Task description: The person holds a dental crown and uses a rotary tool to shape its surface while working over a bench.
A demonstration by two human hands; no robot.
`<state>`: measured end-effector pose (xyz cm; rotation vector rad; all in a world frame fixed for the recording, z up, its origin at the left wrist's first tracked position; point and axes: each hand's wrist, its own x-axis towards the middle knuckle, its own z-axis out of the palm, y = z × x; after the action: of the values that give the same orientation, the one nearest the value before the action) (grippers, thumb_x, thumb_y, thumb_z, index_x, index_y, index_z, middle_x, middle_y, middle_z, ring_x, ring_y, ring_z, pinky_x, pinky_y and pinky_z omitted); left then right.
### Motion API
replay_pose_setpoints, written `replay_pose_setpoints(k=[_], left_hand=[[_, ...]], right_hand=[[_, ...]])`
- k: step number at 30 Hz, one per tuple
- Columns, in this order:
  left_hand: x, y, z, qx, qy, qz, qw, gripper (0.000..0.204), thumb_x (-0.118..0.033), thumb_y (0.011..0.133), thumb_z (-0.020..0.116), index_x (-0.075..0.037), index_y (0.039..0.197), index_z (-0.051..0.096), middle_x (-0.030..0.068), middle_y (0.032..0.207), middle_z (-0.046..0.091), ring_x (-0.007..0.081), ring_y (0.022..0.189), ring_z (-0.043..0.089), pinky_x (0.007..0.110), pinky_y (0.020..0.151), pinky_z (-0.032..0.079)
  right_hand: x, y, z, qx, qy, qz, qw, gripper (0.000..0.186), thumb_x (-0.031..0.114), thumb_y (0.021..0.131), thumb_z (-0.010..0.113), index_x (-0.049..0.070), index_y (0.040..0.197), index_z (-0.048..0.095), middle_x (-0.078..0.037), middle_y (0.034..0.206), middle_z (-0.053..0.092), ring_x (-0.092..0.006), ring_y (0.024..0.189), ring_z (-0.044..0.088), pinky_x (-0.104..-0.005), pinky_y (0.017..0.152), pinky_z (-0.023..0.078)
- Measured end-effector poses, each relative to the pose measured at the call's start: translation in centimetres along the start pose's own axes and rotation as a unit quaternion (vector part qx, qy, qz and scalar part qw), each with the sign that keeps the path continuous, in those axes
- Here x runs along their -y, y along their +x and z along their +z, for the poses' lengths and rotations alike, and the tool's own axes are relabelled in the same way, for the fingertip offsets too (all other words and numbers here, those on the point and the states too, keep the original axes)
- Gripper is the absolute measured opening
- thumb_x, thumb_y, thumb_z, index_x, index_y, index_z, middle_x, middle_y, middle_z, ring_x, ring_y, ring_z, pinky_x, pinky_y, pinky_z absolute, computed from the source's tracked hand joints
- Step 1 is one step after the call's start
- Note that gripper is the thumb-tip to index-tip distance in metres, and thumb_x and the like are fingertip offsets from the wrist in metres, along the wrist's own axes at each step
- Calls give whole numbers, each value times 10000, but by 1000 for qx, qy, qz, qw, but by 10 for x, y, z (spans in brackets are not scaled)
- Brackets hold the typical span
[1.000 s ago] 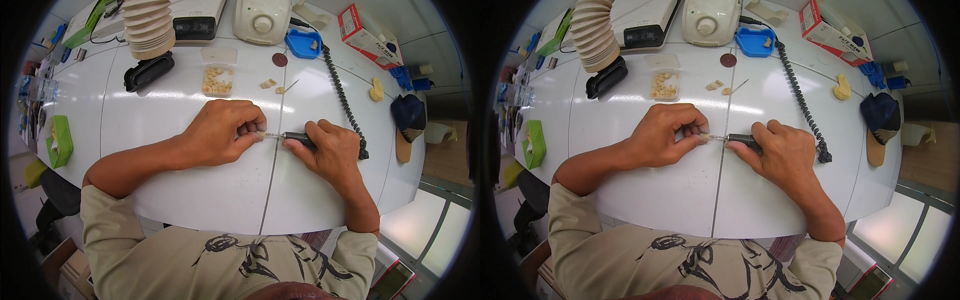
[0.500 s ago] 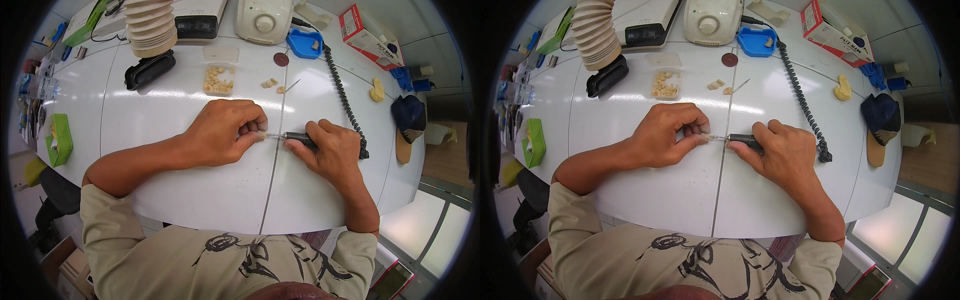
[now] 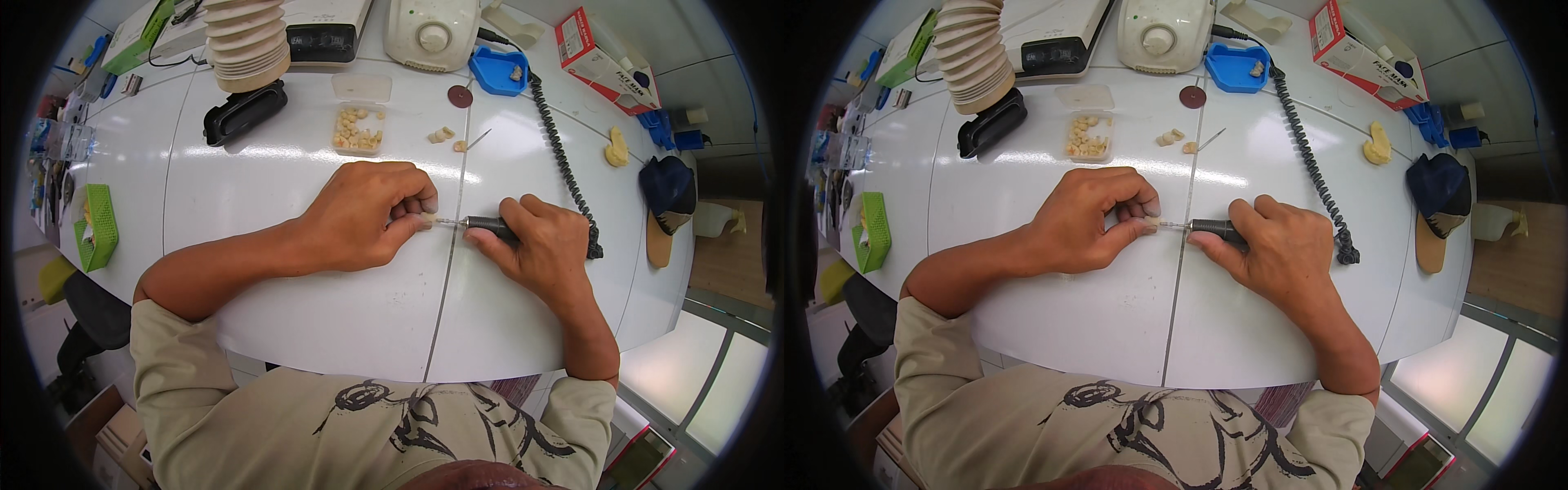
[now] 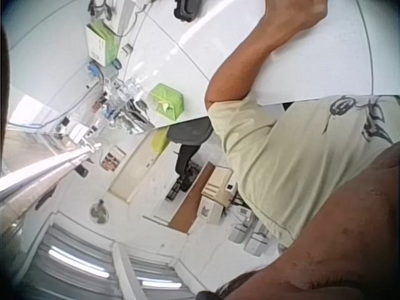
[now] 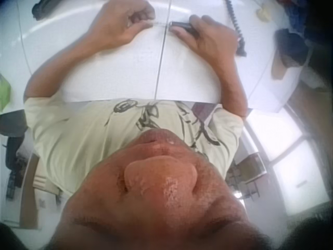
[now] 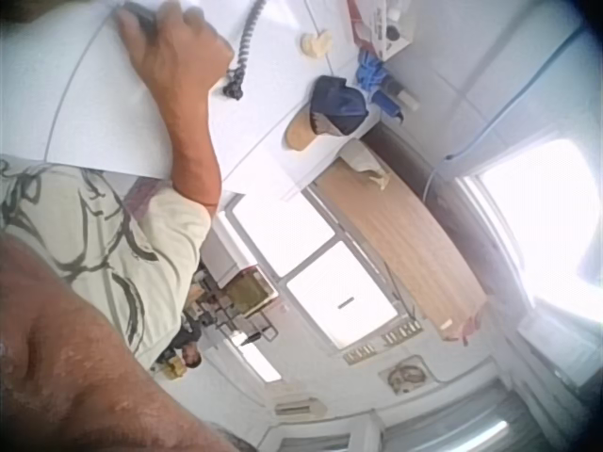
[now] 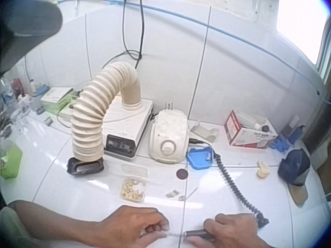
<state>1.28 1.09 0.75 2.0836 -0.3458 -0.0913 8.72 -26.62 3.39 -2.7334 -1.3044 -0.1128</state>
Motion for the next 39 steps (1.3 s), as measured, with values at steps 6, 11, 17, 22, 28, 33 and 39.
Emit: replay_pose_setpoints(k=[6,11,17,22,28,33,39], left_hand=[[0,0,-1,7,7,-5,1000,181,-35,908,844,4,1039,726,125,937,748,235,796,747,347,689,578],[-1,0,-1,8,-9,-17,1000,171,-15,912,829,0,1048,727,114,945,743,236,810,747,348,692,579],[6,0,-3,26,-11,53,998,200,17,880,813,-31,1059,739,116,979,731,303,896,724,398,769,558],[11,1,0,49,-7,92,995,223,8,855,839,-49,1049,744,109,955,723,335,899,700,433,777,541],[13,1,2,51,6,124,991,235,-7,836,862,-58,1028,736,94,940,724,332,888,695,441,768,538],[14,1,3,50,5,125,991,233,-6,834,860,-55,1022,732,96,944,727,332,884,695,442,764,536],[15,1,3,51,9,131,990,233,-4,835,859,-58,1024,733,92,949,734,326,888,701,439,766,541]], right_hand=[[-1,0,0,-5,3,0,1000,605,669,890,849,101,751,698,-31,629,625,-233,497,645,-379,457,444],[-4,-1,4,-26,27,17,999,611,667,878,861,98,744,682,-36,624,615,-242,491,630,-389,453,431],[-17,2,-1,4,41,-59,997,631,687,858,860,111,728,638,-25,609,555,-254,501,600,-402,477,433],[-18,1,2,0,55,-115,992,638,704,833,860,125,726,614,-18,624,533,-248,531,601,-393,509,452],[-14,1,3,-7,48,-120,992,644,714,825,858,130,722,609,-16,627,531,-239,534,600,-385,512,457],[-12,0,3,0,45,-111,993,653,729,824,853,132,722,610,-10,628,531,-230,539,604,-380,514,461],[-11,1,2,1,42,-109,993,647,733,822,852,137,728,618,-8,630,533,-228,540,605,-376,519,466]])
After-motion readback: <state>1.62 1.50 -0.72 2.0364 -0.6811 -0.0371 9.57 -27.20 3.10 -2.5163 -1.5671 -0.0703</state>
